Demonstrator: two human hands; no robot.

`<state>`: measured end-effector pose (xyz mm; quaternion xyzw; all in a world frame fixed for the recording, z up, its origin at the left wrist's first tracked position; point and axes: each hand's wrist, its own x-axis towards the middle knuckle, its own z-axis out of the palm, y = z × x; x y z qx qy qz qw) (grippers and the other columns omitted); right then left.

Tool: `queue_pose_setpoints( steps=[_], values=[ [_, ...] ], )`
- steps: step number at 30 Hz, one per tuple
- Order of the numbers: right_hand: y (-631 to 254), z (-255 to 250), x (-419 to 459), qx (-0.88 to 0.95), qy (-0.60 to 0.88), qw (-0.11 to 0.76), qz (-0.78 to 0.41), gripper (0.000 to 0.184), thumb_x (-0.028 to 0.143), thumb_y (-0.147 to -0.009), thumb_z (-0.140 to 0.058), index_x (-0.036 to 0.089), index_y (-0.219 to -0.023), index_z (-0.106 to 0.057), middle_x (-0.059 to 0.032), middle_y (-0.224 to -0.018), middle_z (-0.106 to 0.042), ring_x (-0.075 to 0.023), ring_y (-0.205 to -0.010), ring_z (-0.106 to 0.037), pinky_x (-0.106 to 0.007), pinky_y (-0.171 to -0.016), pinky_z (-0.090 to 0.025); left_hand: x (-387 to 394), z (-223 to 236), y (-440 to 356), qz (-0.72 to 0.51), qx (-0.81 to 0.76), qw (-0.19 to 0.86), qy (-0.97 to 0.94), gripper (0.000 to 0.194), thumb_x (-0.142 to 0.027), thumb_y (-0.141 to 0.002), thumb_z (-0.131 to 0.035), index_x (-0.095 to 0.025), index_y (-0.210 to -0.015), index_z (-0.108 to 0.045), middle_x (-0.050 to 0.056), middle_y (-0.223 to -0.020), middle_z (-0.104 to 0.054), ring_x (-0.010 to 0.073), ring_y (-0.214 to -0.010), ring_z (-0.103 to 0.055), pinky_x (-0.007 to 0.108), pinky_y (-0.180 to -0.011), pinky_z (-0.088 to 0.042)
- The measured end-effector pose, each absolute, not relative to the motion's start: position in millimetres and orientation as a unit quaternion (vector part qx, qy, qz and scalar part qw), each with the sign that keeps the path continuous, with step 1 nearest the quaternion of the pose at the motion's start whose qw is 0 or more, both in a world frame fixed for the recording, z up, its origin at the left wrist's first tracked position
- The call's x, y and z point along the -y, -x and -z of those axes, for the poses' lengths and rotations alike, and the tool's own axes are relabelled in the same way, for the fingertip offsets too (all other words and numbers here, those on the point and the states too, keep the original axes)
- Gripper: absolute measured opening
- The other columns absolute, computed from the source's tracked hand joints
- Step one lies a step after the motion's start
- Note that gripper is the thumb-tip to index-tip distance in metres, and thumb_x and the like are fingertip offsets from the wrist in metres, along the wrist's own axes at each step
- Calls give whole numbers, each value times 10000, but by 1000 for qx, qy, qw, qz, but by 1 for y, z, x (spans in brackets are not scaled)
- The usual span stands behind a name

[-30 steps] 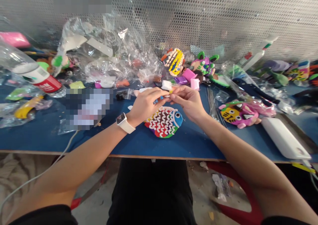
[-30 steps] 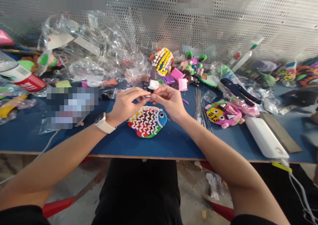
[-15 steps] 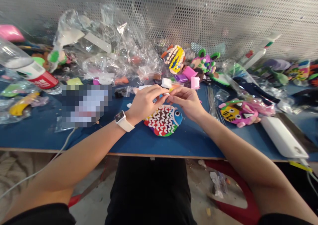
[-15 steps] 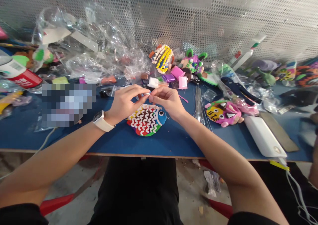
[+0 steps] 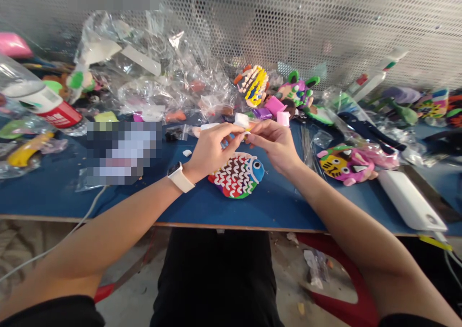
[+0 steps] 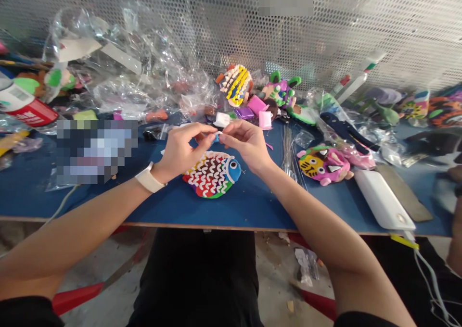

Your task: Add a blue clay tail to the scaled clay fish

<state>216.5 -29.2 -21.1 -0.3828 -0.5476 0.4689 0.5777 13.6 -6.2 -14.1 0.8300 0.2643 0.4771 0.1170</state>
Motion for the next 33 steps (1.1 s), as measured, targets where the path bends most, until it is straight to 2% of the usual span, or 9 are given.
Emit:
queue_pose_setpoints(
  steps=[5, 14, 21, 29, 33],
  values=[
    [-216, 21, 31, 560, 392, 576, -448, 444, 524, -672, -1026, 246, -843, -724, 12, -824, -747, -142, -713, -685, -299, -666, -623, 4, 17, -15, -462, -284, 191, -818, 323, -457, -1067, -670, -162, -1015, -791, 40, -885, -833, 140, -749, -762, 233, -679, -554],
    [-218, 26, 27, 606, 395, 574, -385, 371, 556, -796, -946, 231, -936, -835, -24, -896, -790, -139, -731, -685, -291, -649, -593, 6, 17, -16, -463, -288, 283, -789, 291, -446, -1037, -709, -167, -1019, -789, 48, -960, -839, 153, -794, -779, 241, -709, -575],
    [-219, 27, 27, 613, 404, 565, -377, 402, 601, -814, -921, 239, -953, -817, -19, -892, -761, -147, -766, -680, -282, -636, -580, 8, 12, -16, -448, -282, 303, -792, 333, -438, -1066, -639, -171, -920, -776, 21, -830, -809, 135, -677, -744, 243, -665, -565],
    [-219, 27, 27, 620, 383, 565, -388, 394, 578, -837, -914, 223, -964, -799, -25, -911, -750, -144, -797, -695, -259, -647, -580, 6, 13, -16, -448, -275, 281, -803, 237, -344, -1035, -685, -160, -934, -795, 38, -863, -826, 149, -740, -754, 246, -694, -553],
    [-220, 27, 27, 621, 399, 549, -393, 444, 617, -843, -892, 220, -1020, -799, -39, -935, -766, -162, -811, -709, -279, -656, -594, 5, 15, -15, -447, -272, 287, -802, 249, -369, -1036, -691, -163, -946, -798, 42, -885, -831, 146, -726, -751, 246, -686, -555]
  ],
)
